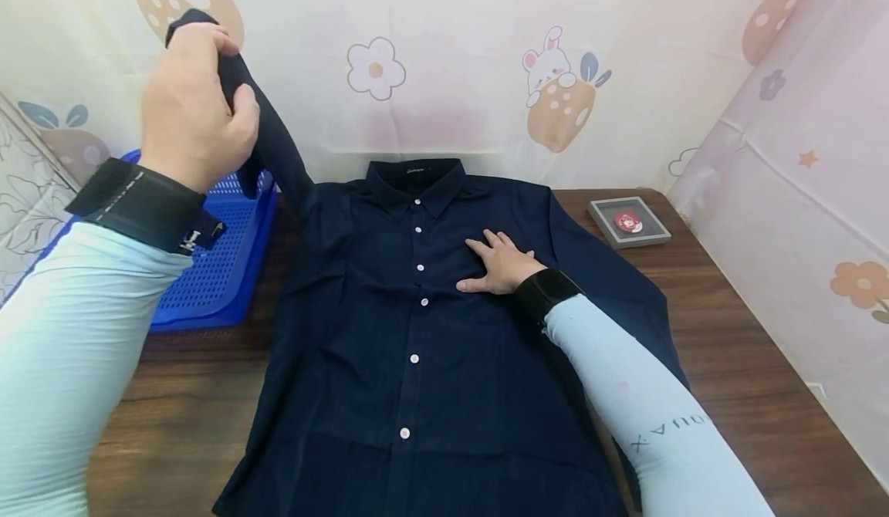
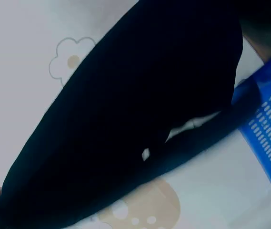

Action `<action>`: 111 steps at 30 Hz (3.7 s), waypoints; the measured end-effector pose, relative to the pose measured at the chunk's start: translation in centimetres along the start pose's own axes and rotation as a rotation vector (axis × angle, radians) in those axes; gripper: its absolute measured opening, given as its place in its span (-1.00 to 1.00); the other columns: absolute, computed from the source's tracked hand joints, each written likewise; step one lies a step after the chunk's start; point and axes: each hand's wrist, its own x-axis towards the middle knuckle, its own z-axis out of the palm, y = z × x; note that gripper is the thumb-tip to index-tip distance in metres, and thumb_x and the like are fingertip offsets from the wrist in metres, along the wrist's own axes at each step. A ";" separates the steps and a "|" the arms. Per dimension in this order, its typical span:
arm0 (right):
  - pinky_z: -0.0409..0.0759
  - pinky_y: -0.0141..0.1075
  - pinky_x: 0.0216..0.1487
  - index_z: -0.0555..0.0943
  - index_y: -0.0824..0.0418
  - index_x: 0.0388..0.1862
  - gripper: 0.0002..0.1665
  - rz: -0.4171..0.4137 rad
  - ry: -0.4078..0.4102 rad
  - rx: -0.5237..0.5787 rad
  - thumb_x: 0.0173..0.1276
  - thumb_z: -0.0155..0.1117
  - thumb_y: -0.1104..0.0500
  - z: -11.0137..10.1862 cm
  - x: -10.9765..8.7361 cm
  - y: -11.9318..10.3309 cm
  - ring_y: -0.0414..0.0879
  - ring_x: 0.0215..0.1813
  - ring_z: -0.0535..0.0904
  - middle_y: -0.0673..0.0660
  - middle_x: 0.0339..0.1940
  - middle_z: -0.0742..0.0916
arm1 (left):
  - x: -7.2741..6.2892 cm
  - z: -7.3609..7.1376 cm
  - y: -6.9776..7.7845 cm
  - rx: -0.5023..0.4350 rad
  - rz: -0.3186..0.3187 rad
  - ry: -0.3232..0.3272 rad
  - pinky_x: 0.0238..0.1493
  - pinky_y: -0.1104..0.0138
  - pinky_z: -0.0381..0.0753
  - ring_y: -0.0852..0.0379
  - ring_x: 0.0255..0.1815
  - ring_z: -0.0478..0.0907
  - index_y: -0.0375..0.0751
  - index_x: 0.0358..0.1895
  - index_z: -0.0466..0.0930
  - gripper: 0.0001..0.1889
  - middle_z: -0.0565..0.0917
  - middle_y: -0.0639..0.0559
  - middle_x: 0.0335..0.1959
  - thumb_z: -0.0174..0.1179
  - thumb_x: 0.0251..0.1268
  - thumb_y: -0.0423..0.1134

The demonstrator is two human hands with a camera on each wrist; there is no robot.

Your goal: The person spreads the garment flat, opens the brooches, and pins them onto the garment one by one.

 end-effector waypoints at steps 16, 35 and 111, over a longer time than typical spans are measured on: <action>0.02 0.53 0.13 0.02 0.00 0.57 0.15 -0.004 -0.005 -0.002 0.16 0.18 -0.48 -0.1 -0.1 -0.1 0.23 0.54 -0.19 0.27 0.56 -0.01 | -7.6 7.9 6.9 -0.211 0.588 -0.374 0.23 0.06 0.35 -0.15 0.04 0.48 -0.34 -0.13 0.55 -0.76 0.59 -0.19 -0.02 0.17 0.11 -0.33; 0.02 0.29 0.35 0.03 0.04 0.56 0.10 -0.082 -0.020 0.019 0.22 0.16 -0.43 -1.0 -1.8 0.4 0.21 0.55 -0.18 0.28 0.56 0.00 | -17.2 8.3 5.6 -0.085 0.161 -0.540 -0.27 0.09 0.61 0.00 -0.23 0.61 -0.27 0.15 0.43 -0.55 0.52 -0.15 0.01 0.20 0.30 -0.08; 0.21 0.19 0.32 0.14 0.09 0.53 0.10 -0.323 -0.062 -0.008 0.15 0.29 -0.38 1.0 -10.6 1.9 0.27 0.51 -0.03 0.30 0.53 0.10 | -15.1 9.2 3.1 -0.031 -0.187 -0.766 -0.15 -0.07 0.56 -0.26 -0.09 0.58 -0.22 0.14 0.52 -0.64 0.61 -0.32 -0.07 0.10 0.27 -0.46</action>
